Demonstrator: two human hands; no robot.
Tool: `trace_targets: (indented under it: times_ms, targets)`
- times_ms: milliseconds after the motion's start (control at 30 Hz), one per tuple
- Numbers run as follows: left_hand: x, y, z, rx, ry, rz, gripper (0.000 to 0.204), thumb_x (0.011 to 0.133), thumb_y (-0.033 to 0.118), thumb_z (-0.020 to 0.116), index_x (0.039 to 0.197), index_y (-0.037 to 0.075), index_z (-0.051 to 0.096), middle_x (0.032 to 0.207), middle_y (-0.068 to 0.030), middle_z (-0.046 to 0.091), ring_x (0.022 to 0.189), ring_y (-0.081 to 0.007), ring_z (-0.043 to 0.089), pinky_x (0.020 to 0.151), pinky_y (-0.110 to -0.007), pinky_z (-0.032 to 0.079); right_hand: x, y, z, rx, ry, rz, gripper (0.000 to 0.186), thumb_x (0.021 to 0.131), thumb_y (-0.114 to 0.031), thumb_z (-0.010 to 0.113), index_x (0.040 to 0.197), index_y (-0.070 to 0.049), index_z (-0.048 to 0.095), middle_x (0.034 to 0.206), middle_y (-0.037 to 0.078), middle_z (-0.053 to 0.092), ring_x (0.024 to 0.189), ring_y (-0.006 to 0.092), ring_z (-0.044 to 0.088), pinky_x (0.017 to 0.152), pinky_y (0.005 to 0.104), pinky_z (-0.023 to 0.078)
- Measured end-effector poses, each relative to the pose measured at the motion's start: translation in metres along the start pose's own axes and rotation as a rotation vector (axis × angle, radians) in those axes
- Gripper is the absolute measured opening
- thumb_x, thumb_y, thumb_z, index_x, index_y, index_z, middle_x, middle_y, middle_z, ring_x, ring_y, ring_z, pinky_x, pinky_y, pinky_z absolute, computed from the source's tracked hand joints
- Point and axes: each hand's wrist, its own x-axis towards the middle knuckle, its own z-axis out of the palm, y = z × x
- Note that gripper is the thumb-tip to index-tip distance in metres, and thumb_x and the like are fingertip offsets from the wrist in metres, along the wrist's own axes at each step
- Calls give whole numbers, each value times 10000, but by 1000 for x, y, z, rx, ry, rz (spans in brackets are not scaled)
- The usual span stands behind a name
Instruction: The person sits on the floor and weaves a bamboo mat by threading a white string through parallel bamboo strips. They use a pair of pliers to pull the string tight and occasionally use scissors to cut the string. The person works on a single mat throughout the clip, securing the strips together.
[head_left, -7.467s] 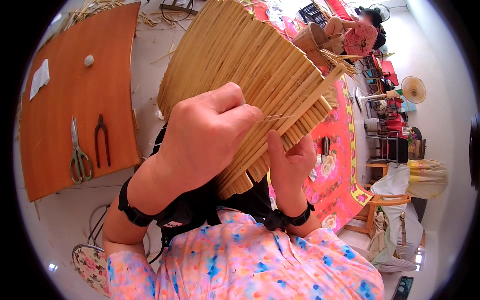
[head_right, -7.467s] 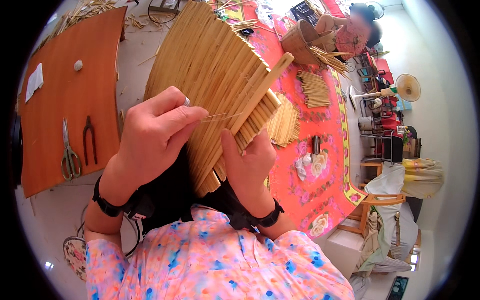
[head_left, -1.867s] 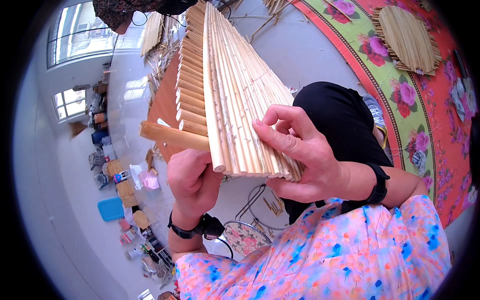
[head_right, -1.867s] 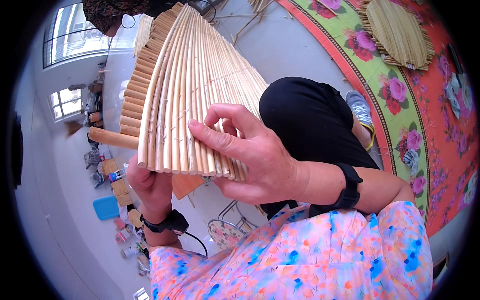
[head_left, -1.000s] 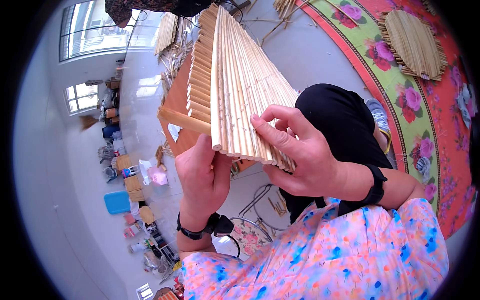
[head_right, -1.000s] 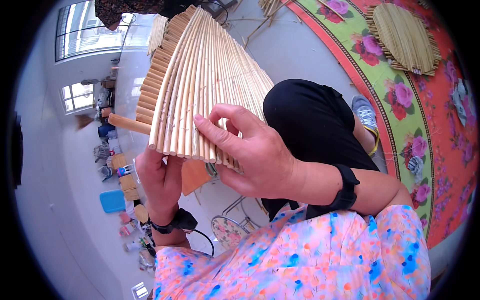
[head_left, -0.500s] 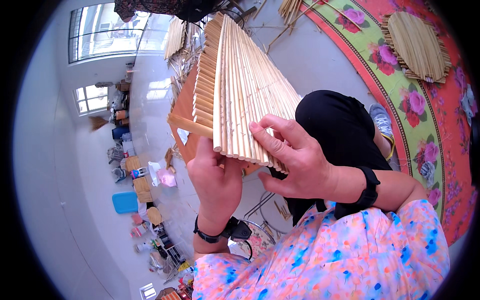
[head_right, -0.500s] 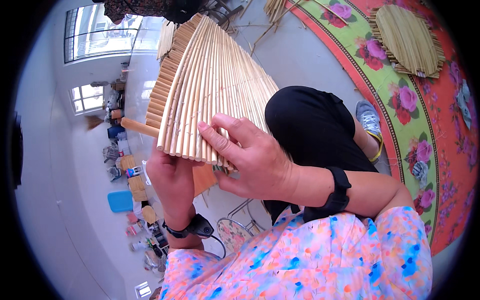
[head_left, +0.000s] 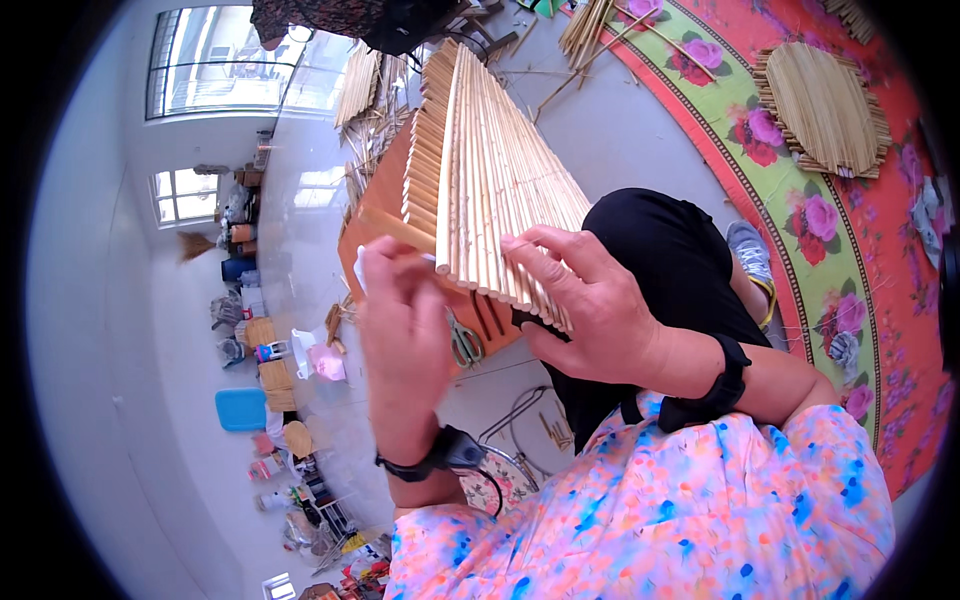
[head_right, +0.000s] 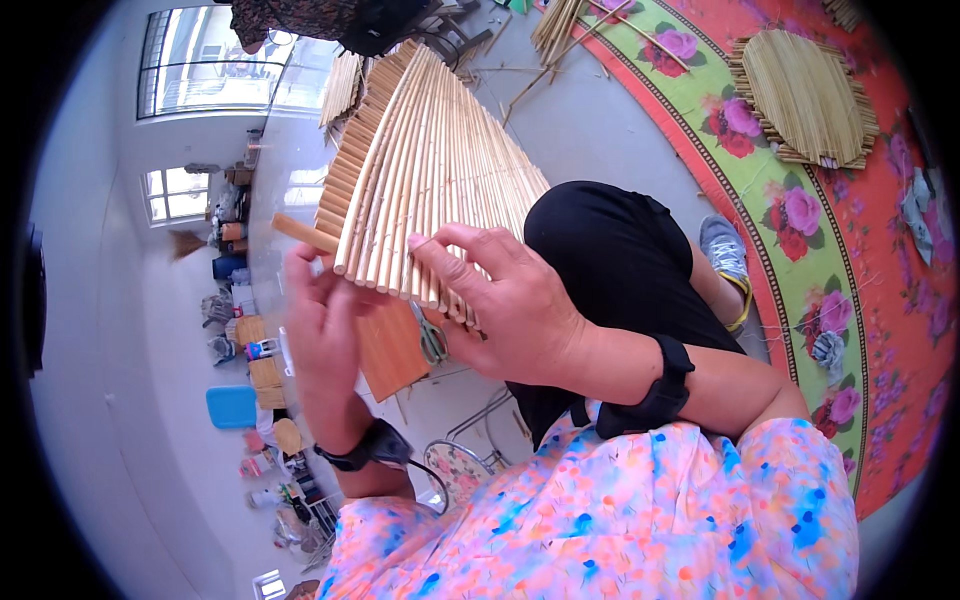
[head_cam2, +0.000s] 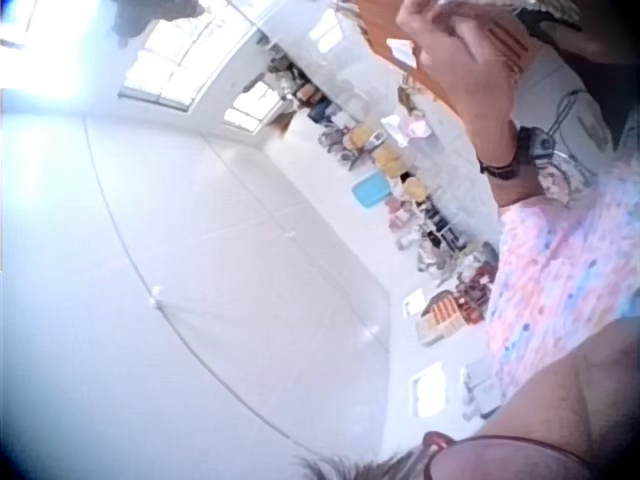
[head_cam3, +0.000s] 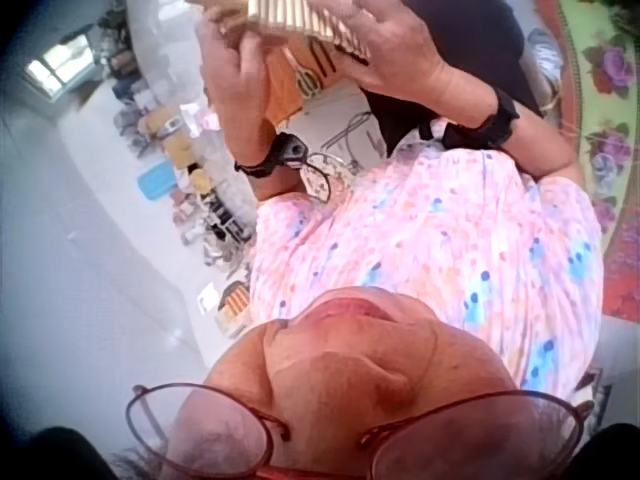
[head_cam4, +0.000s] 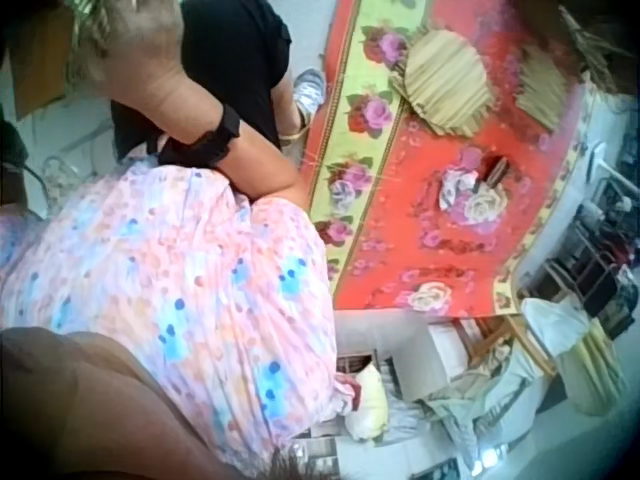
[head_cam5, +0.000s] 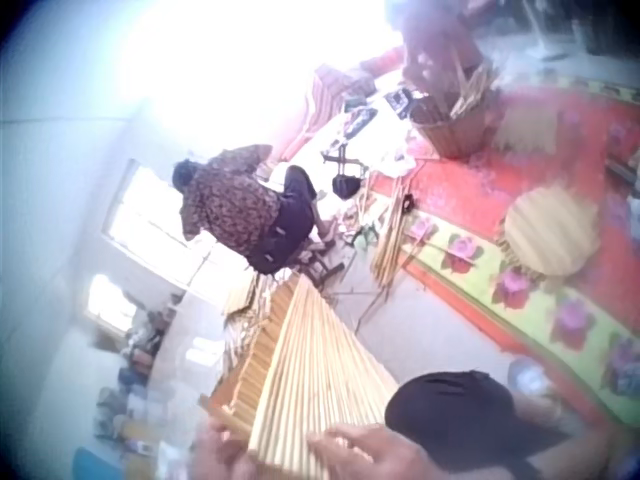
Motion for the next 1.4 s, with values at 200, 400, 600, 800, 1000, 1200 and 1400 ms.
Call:
trace_targets:
  times_ms: [200,400,600,800,1000,1200,1400]
  targets:
    - [65,15,-40,77,170,5,455,961,336,482,1308,44,442,1208,-166,583,993,-216,625,798,-292,478,-25,-6,-31,129,-21,-30,86,700,-19,672,777,-31,636,635,73,553,576,240,576,528,312,473]
    - [152,-13,-26,-5,-422,-341,923,860,420,665,1509,59,116,1245,-263,531,991,-254,627,825,-353,520,-46,-27,-23,659,-761,306,328,926,-217,544,1138,17,635,675,56,603,587,125,558,573,280,471]
    - [135,-6,-8,-79,-504,-240,898,772,24,681,1513,89,178,1217,-201,542,894,-210,648,783,-301,531,-60,-20,-9,1038,-850,915,743,978,-587,282,1503,-67,199,897,42,621,761,114,537,672,246,396]
    - [96,-58,-53,-408,-335,-195,834,790,-77,627,1502,127,243,1196,-192,574,867,-219,667,726,-318,559,-56,-46,9,1133,-547,1148,634,1005,-561,221,1390,-69,329,967,18,603,826,108,532,744,306,405]
    - [19,-85,-51,-873,62,94,746,869,-87,535,1502,135,209,1268,-220,521,993,-256,646,807,-353,579,-32,-46,7,839,-162,951,564,914,-622,464,1061,-86,558,981,59,650,865,142,596,670,292,475]
    - [-35,-65,29,-1203,293,263,786,920,-47,495,1521,227,69,1356,-169,442,1133,-286,569,854,-438,573,24,-50,-32,612,198,875,360,914,-364,575,1095,-53,578,969,72,660,785,141,638,583,275,511]
    - [-40,-57,116,-1752,81,29,799,946,52,548,1509,253,17,1378,-118,430,1150,-245,546,935,-429,507,54,-69,-75,347,294,419,308,836,-152,611,1099,7,636,951,102,688,804,181,684,665,287,529]
